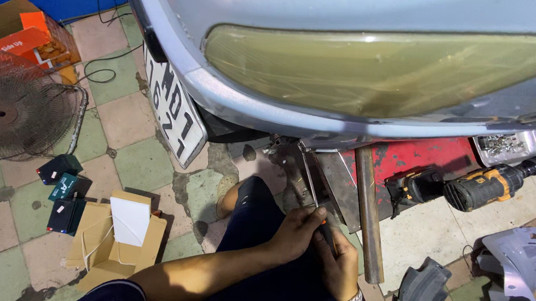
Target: The person uses a hammer and a pry tool to loosen parts near the rear wheel of a scooter. They remove a screw with a screwdriver and a bolt using an impact driver while handling small wires and pins by hand.
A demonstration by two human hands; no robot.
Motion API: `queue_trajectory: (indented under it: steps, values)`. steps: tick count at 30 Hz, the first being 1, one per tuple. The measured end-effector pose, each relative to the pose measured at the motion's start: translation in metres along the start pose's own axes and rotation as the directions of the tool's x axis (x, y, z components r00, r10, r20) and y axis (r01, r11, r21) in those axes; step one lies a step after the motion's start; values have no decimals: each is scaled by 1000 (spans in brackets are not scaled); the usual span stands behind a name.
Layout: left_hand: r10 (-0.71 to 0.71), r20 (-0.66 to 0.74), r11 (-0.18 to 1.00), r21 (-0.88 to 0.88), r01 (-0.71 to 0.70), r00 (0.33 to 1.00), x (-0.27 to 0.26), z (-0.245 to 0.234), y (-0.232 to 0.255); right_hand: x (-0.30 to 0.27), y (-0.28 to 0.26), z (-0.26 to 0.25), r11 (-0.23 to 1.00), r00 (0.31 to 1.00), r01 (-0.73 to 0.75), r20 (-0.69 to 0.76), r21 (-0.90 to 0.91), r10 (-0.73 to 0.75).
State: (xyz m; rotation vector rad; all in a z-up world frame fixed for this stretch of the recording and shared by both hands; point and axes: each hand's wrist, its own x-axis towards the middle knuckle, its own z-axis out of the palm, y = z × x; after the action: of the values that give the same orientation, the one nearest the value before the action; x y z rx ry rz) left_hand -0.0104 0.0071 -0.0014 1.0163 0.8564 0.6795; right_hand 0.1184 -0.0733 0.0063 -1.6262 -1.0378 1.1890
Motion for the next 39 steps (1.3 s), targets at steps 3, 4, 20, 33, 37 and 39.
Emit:
queue_trajectory:
  steps: [3, 4, 20, 33, 37, 39]
  values:
    - [30, -22, 994, 103, -27, 999, -1, -3, 0, 1, 8, -2, 996, 997, 75, 7, -43, -75]
    - [23, -40, 996, 91, -19, 999, -2, -1, 1, 1, 11, -4, 997, 997, 73, 11, -33, -72]
    - [0, -136, 971, 238, 33, 991, 18, 16, -4, 17, 32, -51, 502, 828, -548, 351, 669, 436]
    - [237, -529, 971, 127, -200, 815, 58, -20, 48, 24, 31, -55, 656, 852, -492, 470, 572, 228]
    - [226, -468, 973, 74, -217, 855, 61, -27, 49, 26, 31, -55, 613, 836, -507, 519, 606, 179]
    - [243, -448, 970, 119, -212, 860, 63, -32, 45, 27, 33, -55, 581, 819, -526, 555, 621, 147]
